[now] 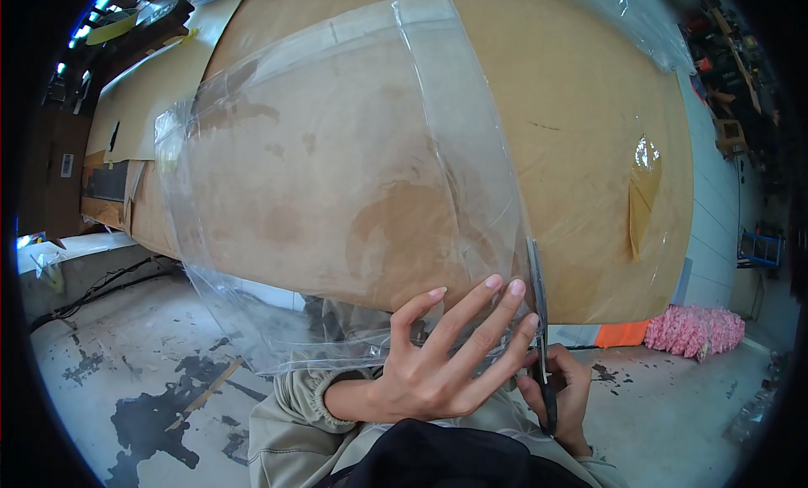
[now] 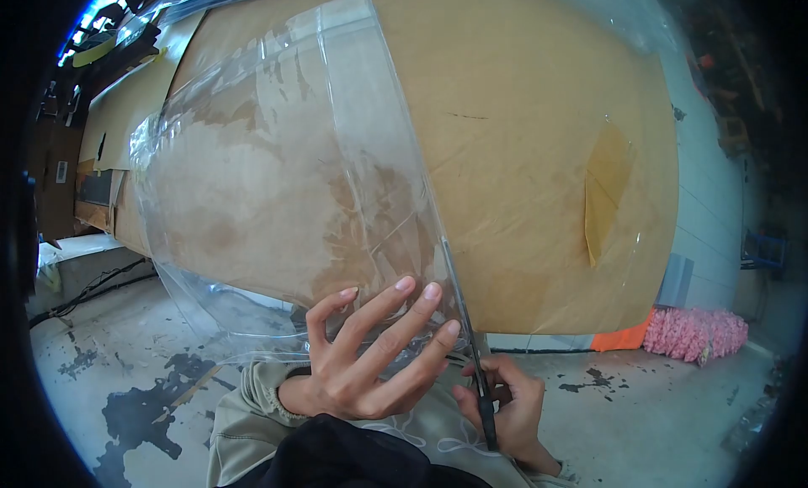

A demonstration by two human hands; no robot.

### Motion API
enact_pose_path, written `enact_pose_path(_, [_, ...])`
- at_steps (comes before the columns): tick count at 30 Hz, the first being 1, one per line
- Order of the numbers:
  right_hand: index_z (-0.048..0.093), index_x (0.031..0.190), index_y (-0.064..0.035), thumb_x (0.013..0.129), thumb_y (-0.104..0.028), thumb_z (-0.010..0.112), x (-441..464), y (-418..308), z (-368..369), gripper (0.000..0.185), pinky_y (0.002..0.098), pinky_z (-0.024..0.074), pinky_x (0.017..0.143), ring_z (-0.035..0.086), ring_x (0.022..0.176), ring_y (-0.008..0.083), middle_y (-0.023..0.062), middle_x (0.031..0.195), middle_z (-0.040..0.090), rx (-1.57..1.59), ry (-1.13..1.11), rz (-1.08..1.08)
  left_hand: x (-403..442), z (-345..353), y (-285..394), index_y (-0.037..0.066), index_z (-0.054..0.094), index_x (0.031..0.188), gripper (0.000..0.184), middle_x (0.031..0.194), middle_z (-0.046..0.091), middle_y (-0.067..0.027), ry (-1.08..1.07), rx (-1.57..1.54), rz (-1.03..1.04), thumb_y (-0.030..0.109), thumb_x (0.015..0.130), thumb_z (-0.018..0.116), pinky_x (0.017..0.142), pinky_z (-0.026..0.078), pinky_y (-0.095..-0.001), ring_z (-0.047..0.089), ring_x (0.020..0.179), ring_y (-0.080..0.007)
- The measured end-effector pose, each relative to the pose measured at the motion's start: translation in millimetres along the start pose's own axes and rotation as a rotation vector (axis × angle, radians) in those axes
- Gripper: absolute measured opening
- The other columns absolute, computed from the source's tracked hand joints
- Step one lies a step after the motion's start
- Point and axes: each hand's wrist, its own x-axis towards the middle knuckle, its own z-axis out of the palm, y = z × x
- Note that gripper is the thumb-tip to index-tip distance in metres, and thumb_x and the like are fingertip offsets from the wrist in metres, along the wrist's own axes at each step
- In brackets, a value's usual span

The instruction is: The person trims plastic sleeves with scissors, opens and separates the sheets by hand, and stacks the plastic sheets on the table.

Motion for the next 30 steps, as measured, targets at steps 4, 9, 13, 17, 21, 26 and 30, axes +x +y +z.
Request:
enact_pose_path(4, [0.060,0.090,0.0000,0.073,-0.008,0.075,-0.2,-6.9,-0.4,0.024,0.0198,0.0474,0.052,0.055,0.059,0.0036,0.0016,0.067,0.060,-0.021,-0.004,0.019,0.1,-0.9,0.0,0.021,0.069,0.099,0.027,0.111,0.067,-0.0034,-0.005,-0.009,-0.008,0.022,0.072,0.065,0.093,0.032,-0.0414,0.061,0.104,-0.0206])
enact_pose_path(9, [0.060,0.091,-0.0002,0.073,-0.009,0.077,-2.1,-7.2,-1.7,0.026,0.0194,0.0465,0.052,0.053,0.060,0.0022,0.0004,0.066,0.060,-0.011,-0.013,0.059,0.4,-2.2,-0.3,0.021,0.069,0.099,0.028,0.111,0.067,-0.0036,-0.017,-0.013,-0.007,0.023,0.071,0.066,0.092,0.032,-0.0413,0.060,0.104,-0.0208])
enact_pose_path(13, [0.061,0.091,-0.0001,0.073,-0.010,0.078,-2.4,-3.5,-4.1,0.027,0.0190,0.0464,0.052,0.053,0.060,0.0021,0.0006,0.067,0.060,-0.044,-0.009,0.034,0.3,-2.9,-1.0,0.021,0.069,0.100,0.030,0.111,0.067,-0.0039,-0.022,-0.012,-0.001,0.024,0.071,0.067,0.092,0.032,-0.0412,0.061,0.104,-0.0211])
enact_pose_path(17, [0.061,0.092,0.0003,0.072,-0.011,0.079,-1.0,-5.2,-6.6,0.029,0.0192,0.0476,0.054,0.057,0.062,0.0037,0.0018,0.068,0.061,-0.011,-0.009,0.081,0.3,-2.1,-1.5,0.021,0.068,0.101,0.030,0.111,0.067,-0.0040,-0.006,-0.015,0.009,0.024,0.071,0.067,0.091,0.032,-0.0413,0.061,0.104,-0.0211])
enact_pose_path(21, [0.060,0.092,0.0013,0.072,-0.009,0.076,-3.7,-0.7,-10.3,0.028,0.0202,0.0490,0.057,0.060,0.063,0.0060,0.0030,0.071,0.062,0.053,-0.020,0.050,0.3,-1.9,-1.5,0.022,0.068,0.101,0.030,0.111,0.067,-0.0039,0.007,-0.023,0.004,0.023,0.071,0.067,0.091,0.033,-0.0413,0.061,0.103,-0.0208])
enact_pose_path(26, [0.059,0.094,0.0022,0.075,-0.007,0.072,-3.6,-4.0,-9.7,0.025,0.0208,0.0494,0.058,0.060,0.066,0.0073,0.0042,0.076,0.062,0.066,-0.038,0.042,2.9,-5.3,-1.4,0.022,0.067,0.102,0.029,0.111,0.067,-0.0024,-0.022,-0.043,-0.007,0.023,0.073,0.067,0.090,0.033,-0.0403,0.061,0.103,-0.0192])
enact_pose_path(30, [0.058,0.095,0.0026,0.076,-0.007,0.071,4.5,-6.7,-4.7,0.025,0.0202,0.0491,0.057,0.058,0.068,0.0064,0.0044,0.077,0.063,0.094,-0.035,0.068,2.0,-5.7,2.7,0.022,0.067,0.102,0.028,0.111,0.066,0.0002,-0.029,-0.055,-0.023,0.021,0.074,0.067,0.091,0.034,-0.0395,0.061,0.103,-0.0168])
